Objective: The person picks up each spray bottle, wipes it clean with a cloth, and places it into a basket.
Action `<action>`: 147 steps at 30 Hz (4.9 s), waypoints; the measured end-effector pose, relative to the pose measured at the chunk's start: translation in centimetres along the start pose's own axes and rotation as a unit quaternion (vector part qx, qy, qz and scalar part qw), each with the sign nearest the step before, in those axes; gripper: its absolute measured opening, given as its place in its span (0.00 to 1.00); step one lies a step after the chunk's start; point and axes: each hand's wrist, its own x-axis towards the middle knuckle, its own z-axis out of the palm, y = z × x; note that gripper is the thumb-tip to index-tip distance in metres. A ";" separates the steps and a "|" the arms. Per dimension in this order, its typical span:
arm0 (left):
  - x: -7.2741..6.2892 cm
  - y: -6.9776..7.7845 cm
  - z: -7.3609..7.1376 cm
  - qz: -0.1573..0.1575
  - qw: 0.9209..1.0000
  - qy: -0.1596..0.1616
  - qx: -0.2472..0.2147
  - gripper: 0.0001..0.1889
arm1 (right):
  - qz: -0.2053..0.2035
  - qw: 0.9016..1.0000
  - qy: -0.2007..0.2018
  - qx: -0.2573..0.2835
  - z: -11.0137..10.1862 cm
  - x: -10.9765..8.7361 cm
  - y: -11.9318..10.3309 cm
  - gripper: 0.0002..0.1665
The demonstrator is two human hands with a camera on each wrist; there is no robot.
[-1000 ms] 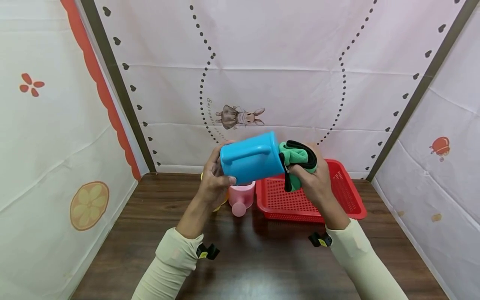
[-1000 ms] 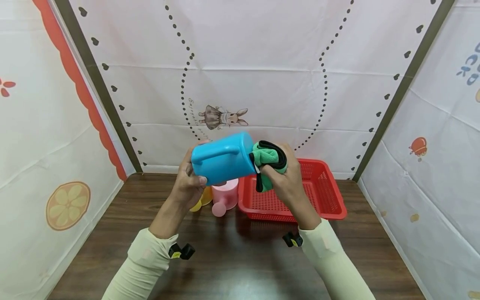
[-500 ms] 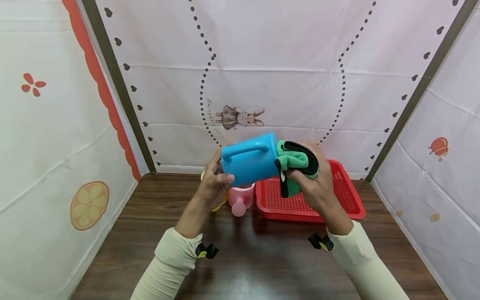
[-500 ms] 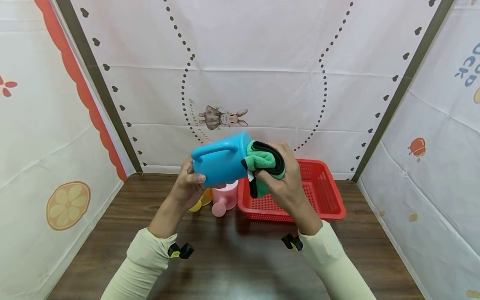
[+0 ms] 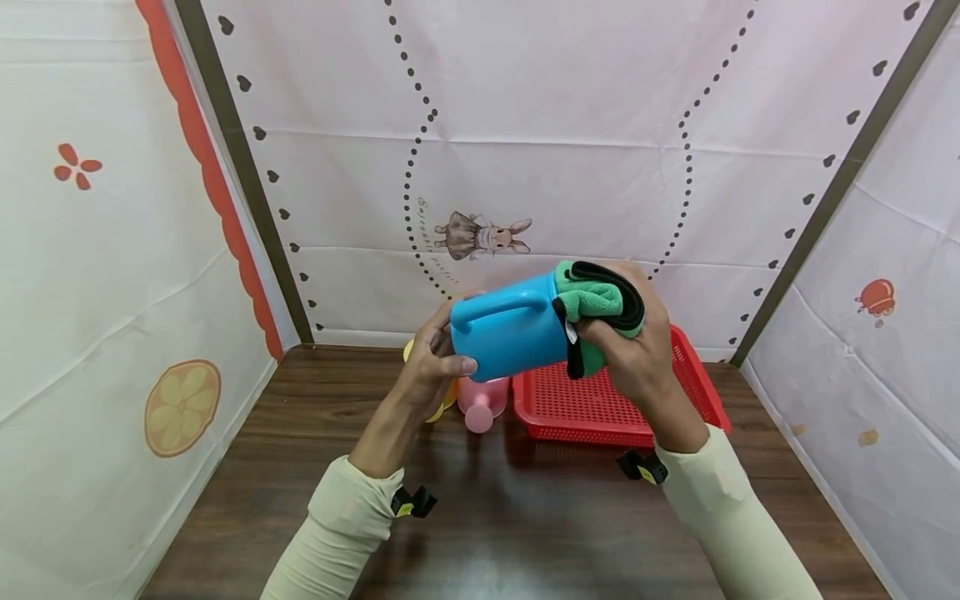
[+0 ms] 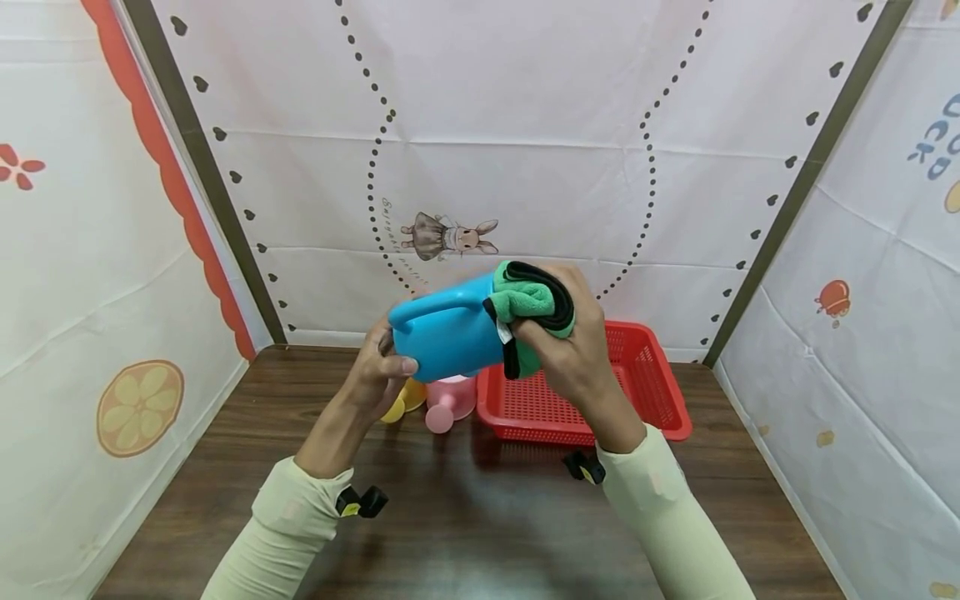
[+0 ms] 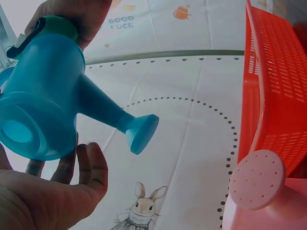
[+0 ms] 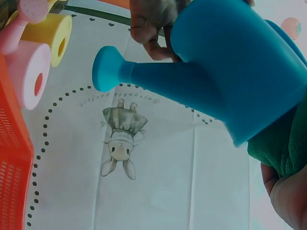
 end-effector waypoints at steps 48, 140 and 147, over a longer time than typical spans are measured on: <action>1.5 1.1 0.1 -0.031 0.998 0.029 -0.035 0.50 | 0.079 0.997 0.018 -0.015 0.0 -1.2 1.2 0.30; 1.0 -0.2 1.8 -0.006 0.991 0.100 -0.084 0.25 | 0.193 0.980 0.006 -0.040 -0.4 -3.5 3.3 0.31; 0.8 -0.9 1.6 -0.011 0.994 0.086 -0.066 0.31 | 0.129 0.991 0.010 -0.027 -0.1 -2.7 2.7 0.29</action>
